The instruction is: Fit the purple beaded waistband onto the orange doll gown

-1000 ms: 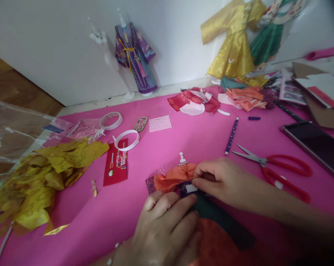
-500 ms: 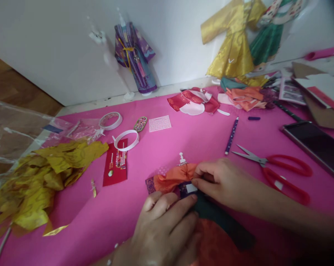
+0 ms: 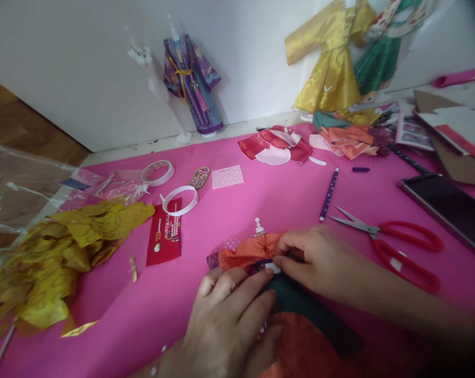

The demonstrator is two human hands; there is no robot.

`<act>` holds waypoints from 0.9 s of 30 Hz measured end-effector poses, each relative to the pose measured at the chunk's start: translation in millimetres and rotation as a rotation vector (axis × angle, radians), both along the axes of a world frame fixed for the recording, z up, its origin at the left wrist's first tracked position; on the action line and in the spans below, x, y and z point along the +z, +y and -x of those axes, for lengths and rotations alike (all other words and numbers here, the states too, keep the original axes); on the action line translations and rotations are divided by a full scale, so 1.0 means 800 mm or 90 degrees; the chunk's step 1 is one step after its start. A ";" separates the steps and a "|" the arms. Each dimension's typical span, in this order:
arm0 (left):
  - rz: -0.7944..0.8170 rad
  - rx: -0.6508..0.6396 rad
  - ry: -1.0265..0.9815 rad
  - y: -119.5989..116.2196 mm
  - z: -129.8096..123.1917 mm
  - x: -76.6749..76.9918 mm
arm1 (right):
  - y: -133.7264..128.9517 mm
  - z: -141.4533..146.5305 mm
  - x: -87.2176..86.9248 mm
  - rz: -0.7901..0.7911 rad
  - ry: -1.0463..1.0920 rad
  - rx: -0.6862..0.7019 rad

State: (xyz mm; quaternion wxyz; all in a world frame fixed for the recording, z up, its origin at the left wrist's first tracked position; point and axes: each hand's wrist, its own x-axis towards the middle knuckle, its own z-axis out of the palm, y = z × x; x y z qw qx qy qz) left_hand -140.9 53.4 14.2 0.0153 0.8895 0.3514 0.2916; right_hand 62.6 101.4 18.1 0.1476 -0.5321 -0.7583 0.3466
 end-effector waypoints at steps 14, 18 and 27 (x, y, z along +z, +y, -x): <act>0.009 -0.002 0.009 0.001 -0.001 0.000 | 0.002 -0.001 0.006 -0.069 -0.030 -0.013; 0.010 -0.004 0.004 0.001 -0.001 -0.002 | 0.001 0.001 0.004 -0.068 -0.034 -0.019; 0.009 -0.009 -0.016 0.002 -0.001 -0.003 | 0.008 -0.014 0.012 -0.030 -0.061 -0.011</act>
